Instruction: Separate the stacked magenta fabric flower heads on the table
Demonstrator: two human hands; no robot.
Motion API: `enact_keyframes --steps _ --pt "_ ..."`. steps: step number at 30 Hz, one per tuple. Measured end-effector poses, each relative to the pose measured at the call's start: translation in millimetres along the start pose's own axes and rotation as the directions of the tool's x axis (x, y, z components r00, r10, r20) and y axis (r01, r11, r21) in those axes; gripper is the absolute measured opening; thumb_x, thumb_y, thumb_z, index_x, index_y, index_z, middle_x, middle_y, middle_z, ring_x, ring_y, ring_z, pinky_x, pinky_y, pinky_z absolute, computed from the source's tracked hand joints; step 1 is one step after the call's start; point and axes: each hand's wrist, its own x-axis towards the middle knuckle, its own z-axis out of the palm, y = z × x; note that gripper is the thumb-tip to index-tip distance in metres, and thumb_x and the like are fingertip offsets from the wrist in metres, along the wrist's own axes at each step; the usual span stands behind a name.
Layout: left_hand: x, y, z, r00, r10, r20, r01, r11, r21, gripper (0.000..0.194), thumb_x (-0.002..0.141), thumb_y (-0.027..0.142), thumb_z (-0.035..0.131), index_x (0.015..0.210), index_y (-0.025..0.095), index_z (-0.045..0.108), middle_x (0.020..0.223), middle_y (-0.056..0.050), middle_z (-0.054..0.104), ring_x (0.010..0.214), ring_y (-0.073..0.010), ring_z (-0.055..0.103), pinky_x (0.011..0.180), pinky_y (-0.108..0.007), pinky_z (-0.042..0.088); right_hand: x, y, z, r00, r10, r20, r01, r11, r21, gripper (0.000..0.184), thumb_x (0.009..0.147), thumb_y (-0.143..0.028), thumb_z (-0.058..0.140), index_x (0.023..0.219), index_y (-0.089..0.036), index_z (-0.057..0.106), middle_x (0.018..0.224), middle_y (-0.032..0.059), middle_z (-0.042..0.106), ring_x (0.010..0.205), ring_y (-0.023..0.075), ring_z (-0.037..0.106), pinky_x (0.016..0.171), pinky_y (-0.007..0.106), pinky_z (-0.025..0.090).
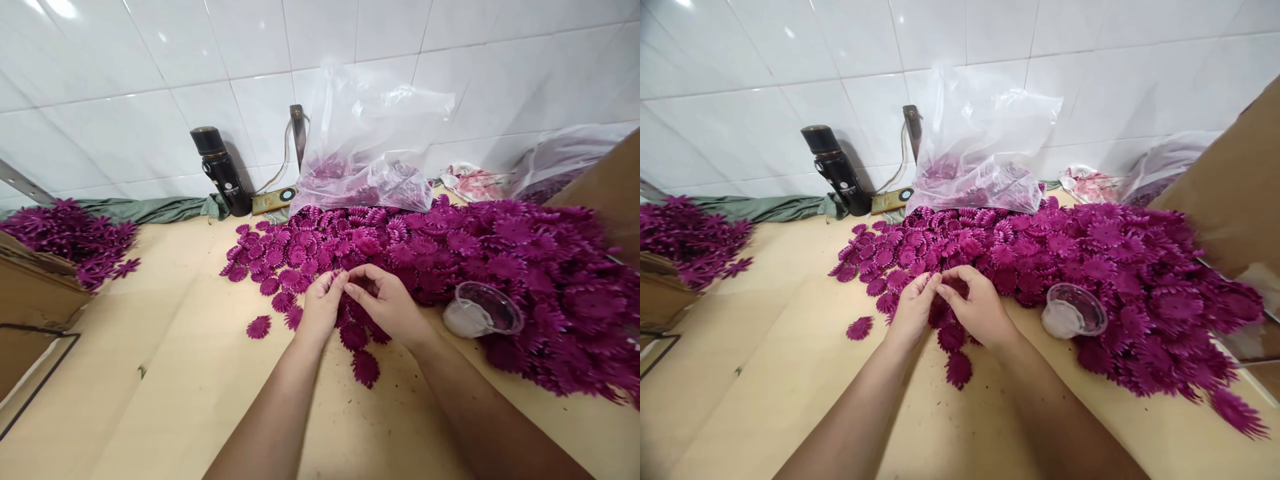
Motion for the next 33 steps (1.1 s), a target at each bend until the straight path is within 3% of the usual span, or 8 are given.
enact_keyframes --steps 3,6,11,16,18,21,24,33 --pt "-2 2 0.9 0.999 -0.009 0.044 0.008 1.000 0.018 0.043 0.065 0.057 0.063 0.061 0.016 0.051 0.057 0.005 0.042 0.056 -0.0080 0.036 0.056 -0.021 0.033 1 1 -2 0.998 0.020 -0.063 -0.018 1.000 0.025 0.009 0.073 -0.025 0.056 0.077 -0.018 0.060 0.073 0.0024 0.063 0.068 0.0153 0.057 0.067 0.029 0.047" --pt "-6 5 2.6 0.998 -0.002 0.065 -0.006 0.992 0.126 0.039 0.067 0.051 0.065 0.060 0.017 0.047 0.058 0.006 0.039 0.057 -0.0082 0.035 0.055 -0.021 0.032 1 0 -1 0.975 0.028 -0.220 -0.016 0.998 0.059 0.010 0.075 -0.026 0.053 0.070 -0.019 0.056 0.063 -0.0004 0.057 0.059 0.0129 0.051 0.057 0.026 0.043" --pt "-8 9 5.1 0.993 0.076 0.087 -0.090 0.981 0.174 0.032 0.071 0.044 0.064 0.061 0.017 0.049 0.059 0.005 0.044 0.060 -0.0093 0.039 0.060 -0.022 0.035 4 0 -5 0.886 0.095 -0.454 -0.019 0.986 0.168 0.010 0.075 -0.028 0.055 0.068 -0.020 0.052 0.058 -0.0035 0.051 0.051 0.0103 0.046 0.050 0.024 0.040" --pt "-2 12 -2.6 0.996 0.063 -0.067 -0.060 0.997 0.051 0.028 0.064 0.041 0.070 0.067 0.017 0.057 0.059 0.005 0.052 0.059 -0.0093 0.045 0.061 -0.023 0.038 12 7 -24 0.765 0.131 -0.631 0.057 0.961 0.270 0.012 0.078 -0.030 0.053 0.073 -0.021 0.047 0.067 -0.0015 0.060 0.052 0.0110 0.054 0.051 0.025 0.044" --pt "1 12 -6.3 0.992 0.048 -0.113 -0.050 0.999 -0.013 0.030 0.060 0.041 0.073 0.071 0.016 0.060 0.064 0.003 0.058 0.063 -0.0103 0.049 0.065 -0.024 0.041 11 8 -25 0.832 0.070 -0.551 0.038 0.982 0.183 0.011 0.076 -0.030 0.057 0.075 -0.021 0.051 0.069 0.0003 0.062 0.061 0.0140 0.059 0.058 0.029 0.048" --pt "2 11 -8.8 0.996 0.012 -0.093 -0.014 1.000 -0.021 0.032 0.058 0.040 0.074 0.073 0.015 0.062 0.066 0.002 0.061 0.063 -0.0109 0.052 0.065 -0.025 0.042 6 7 -16 0.951 -0.041 -0.308 0.040 0.999 -0.009 0.011 0.074 -0.027 0.058 0.083 -0.020 0.059 0.087 0.0064 0.066 0.083 0.0201 0.062 0.077 0.038 0.049" --pt "1 8 -8.0 0.998 0.003 -0.070 0.000 0.999 0.033 0.029 0.060 0.040 0.073 0.066 0.016 0.059 0.059 0.004 0.055 0.056 -0.0088 0.046 0.058 -0.022 0.039 1 4 -8 0.964 -0.109 -0.242 0.077 0.988 -0.135 0.018 0.078 -0.024 0.052 0.094 -0.020 0.060 0.101 0.0090 0.065 0.097 0.0228 0.059 0.088 0.043 0.045" --pt "0 4 -1.7 0.999 -0.041 -0.030 0.042 0.998 0.049 0.042 0.058 0.048 0.072 0.052 0.016 0.046 0.049 0.008 0.035 0.050 -0.0056 0.030 0.048 -0.020 0.026 -5 -8 4 0.998 -0.022 -0.055 0.017 0.997 -0.073 0.011 0.076 -0.027 0.058 0.084 -0.020 0.060 0.085 0.0051 0.066 0.082 0.0200 0.060 0.077 0.036 0.048"
